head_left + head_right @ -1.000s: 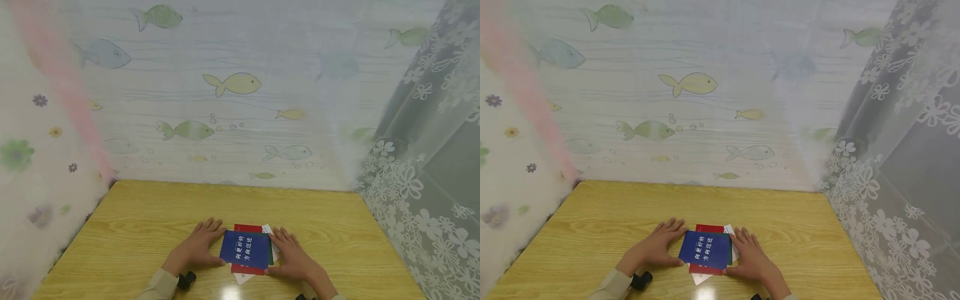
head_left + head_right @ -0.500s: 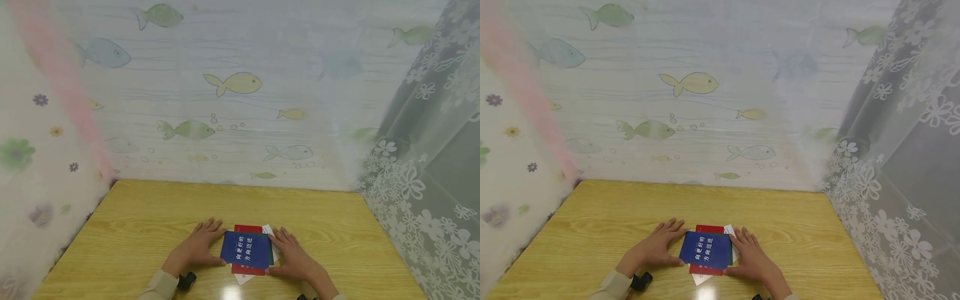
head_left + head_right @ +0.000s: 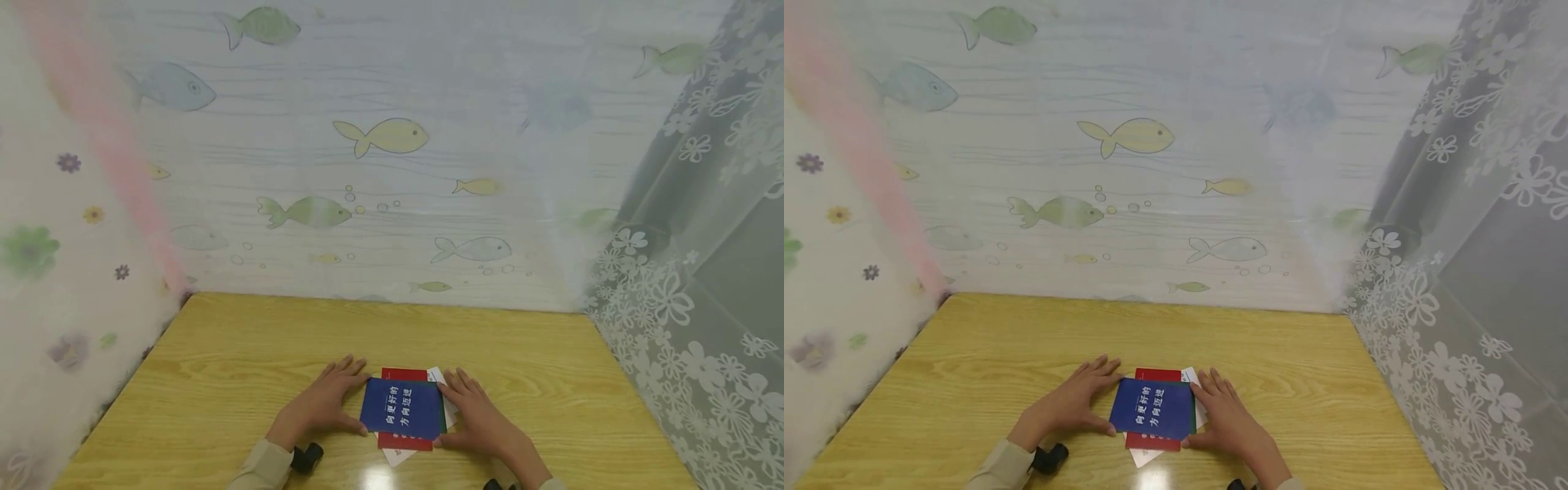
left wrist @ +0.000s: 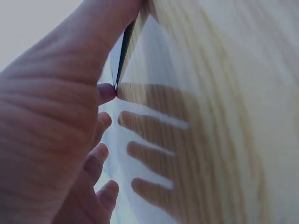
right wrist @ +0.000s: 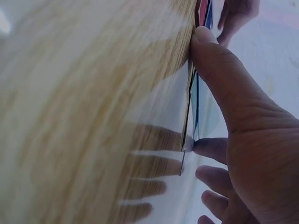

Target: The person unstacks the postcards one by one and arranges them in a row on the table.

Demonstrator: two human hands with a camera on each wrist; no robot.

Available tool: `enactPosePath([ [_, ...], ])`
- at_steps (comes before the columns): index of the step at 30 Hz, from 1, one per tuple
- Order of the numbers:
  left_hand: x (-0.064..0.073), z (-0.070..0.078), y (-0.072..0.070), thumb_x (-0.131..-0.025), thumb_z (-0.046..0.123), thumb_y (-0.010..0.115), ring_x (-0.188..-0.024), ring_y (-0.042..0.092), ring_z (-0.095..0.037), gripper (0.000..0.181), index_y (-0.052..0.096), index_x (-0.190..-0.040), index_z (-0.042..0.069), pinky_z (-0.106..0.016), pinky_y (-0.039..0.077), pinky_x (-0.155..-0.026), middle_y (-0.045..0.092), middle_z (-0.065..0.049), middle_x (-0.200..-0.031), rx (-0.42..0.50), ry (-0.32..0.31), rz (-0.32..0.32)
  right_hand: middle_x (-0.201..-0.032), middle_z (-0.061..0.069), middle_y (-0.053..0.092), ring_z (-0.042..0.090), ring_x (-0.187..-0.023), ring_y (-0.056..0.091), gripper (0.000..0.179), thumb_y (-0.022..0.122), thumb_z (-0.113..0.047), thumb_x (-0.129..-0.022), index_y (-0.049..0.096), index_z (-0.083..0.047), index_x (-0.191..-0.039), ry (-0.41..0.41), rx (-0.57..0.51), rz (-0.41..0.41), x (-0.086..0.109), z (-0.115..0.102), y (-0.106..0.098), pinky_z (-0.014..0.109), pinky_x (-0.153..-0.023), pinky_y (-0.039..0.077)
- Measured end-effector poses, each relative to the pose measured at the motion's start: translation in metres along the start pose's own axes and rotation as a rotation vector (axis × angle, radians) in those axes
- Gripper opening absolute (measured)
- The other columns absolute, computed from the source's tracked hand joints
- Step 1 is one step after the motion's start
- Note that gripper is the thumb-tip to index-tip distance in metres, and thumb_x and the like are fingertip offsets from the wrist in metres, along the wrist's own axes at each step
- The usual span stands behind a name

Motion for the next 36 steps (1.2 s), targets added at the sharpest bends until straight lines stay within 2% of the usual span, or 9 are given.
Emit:
enactPosePath([
  [14, 0.003, 0.001, 0.002, -0.073, 0.046, 0.090, -0.155, 0.017, -0.040, 0.095, 0.051, -0.149, 0.005, -0.059, 0.016, -0.126, 0.033, -0.015, -0.164, 0.082, 0.008, 0.004, -0.163, 0.023, 0.033, 0.048, -0.153, 0.017, 0.099, 0.087, -0.050, -0.075, 0.047, 0.001, -0.149, -0.031, 0.037, 0.002, -0.002, -0.003, 0.000, 0.066, -0.123, 0.018],
  [23, 0.007, -0.002, 0.002, -0.073, 0.044, 0.090, -0.155, 0.018, -0.039, 0.095, 0.050, -0.150, 0.006, -0.059, 0.016, -0.126, 0.033, -0.014, -0.164, 0.076, -0.008, 0.019, -0.164, 0.022, 0.031, 0.047, -0.154, 0.015, 0.099, 0.087, -0.050, -0.076, 0.046, 0.000, -0.150, -0.035, 0.045, 0.007, -0.002, -0.005, 0.001, 0.065, -0.124, 0.017],
  [30, 0.010, -0.007, -0.002, -0.070, 0.041, 0.092, -0.156, 0.016, -0.040, 0.097, 0.049, -0.151, 0.009, -0.061, 0.013, -0.125, 0.034, -0.014, -0.164, 0.081, -0.014, 0.082, -0.165, 0.020, 0.030, 0.045, -0.155, 0.015, 0.099, 0.085, -0.050, -0.077, 0.043, -0.002, -0.153, -0.036, 0.071, 0.024, -0.003, -0.008, 0.000, 0.064, -0.124, 0.015],
  [36, 0.013, -0.009, -0.007, -0.070, 0.039, 0.092, -0.156, 0.014, -0.041, 0.098, 0.048, -0.152, 0.010, -0.062, 0.011, -0.126, 0.029, -0.013, -0.166, 0.088, 0.010, 0.148, -0.165, 0.020, 0.030, 0.044, -0.155, 0.016, 0.099, 0.085, -0.050, -0.078, 0.042, -0.003, -0.153, -0.052, 0.094, 0.054, -0.007, -0.009, -0.001, 0.064, -0.124, 0.015],
])
Point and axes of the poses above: each hand's wrist, its own x-axis away from the middle knuckle, its own y-axis out of the palm, z = x × y, the point moved 10 cm from there along -x, towards the middle knuckle
